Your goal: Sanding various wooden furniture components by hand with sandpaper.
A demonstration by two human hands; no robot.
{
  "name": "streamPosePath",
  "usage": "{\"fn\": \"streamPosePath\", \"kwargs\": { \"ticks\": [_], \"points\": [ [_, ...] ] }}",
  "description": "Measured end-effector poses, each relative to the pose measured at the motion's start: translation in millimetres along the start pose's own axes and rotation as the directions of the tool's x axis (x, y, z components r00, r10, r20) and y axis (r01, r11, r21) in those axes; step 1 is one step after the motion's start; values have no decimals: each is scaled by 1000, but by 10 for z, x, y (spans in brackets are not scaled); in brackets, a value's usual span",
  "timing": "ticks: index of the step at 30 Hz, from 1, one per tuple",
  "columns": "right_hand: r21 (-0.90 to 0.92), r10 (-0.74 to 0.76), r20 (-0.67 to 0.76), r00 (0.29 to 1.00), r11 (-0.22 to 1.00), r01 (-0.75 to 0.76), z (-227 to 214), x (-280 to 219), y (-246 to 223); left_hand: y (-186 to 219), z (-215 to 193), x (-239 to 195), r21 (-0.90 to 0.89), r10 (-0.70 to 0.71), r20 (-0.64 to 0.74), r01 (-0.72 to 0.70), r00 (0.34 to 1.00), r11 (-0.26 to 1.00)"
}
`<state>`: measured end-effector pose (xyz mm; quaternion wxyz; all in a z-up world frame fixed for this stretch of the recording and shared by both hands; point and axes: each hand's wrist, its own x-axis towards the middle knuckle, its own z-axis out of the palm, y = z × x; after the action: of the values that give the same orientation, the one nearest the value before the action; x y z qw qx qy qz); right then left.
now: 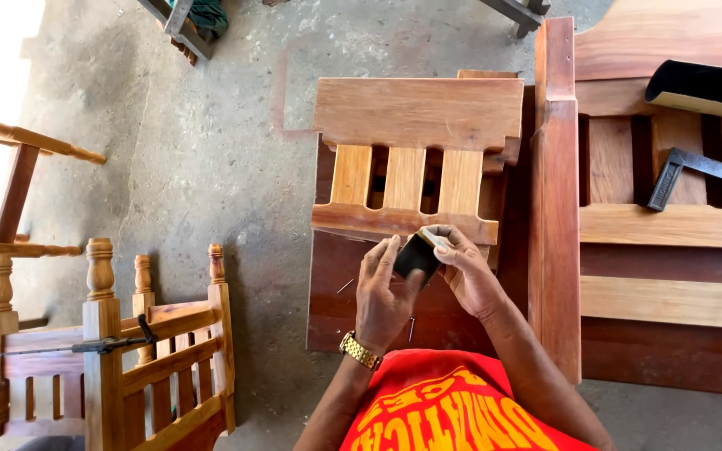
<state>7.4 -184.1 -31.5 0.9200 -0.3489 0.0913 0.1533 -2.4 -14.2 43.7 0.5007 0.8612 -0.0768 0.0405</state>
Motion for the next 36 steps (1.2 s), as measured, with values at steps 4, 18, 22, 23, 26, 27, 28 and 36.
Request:
{"fn": "streamPosePath", "kwargs": {
  "ticks": [4, 18, 22, 23, 26, 27, 28, 36],
  "points": [
    [-29, 33, 21, 999, 999, -32, 150, -11, -53, 43, 11, 15, 394, 309, 39, -298, 950, 869],
    [-101, 16, -19, 1000, 995, -17, 175, 6, -24, -402, 174, -154, -677, -347, 297, 452, 890, 581],
    [-96, 26, -25, 999, 995, -28, 168, 58, -28, -383, 189, -129, -701, -348, 282, 440, 894, 562],
    [-89, 13, -29, 999, 996, -16, 126, 73, 1, -429, 218, -146, -718, -343, 284, 436, 895, 543],
    [-77, -9, -60, 998, 997, 5, -5, 119, 62, -485, 265, -140, -728, -336, 291, 435, 896, 529],
    [-73, -10, -82, 997, 997, 4, -48, 118, 94, -491, 268, -157, -724, -340, 289, 437, 895, 534],
    [-70, -5, -86, 996, 998, -2, -96, 138, 163, -470, 267, -155, -722, -346, 292, 443, 892, 531],
    [-878, -262, 111, 959, 426, 218, 206, 127, -56, -507, 295, -76, -697, -298, 216, 360, 930, 620]
  ]
}}
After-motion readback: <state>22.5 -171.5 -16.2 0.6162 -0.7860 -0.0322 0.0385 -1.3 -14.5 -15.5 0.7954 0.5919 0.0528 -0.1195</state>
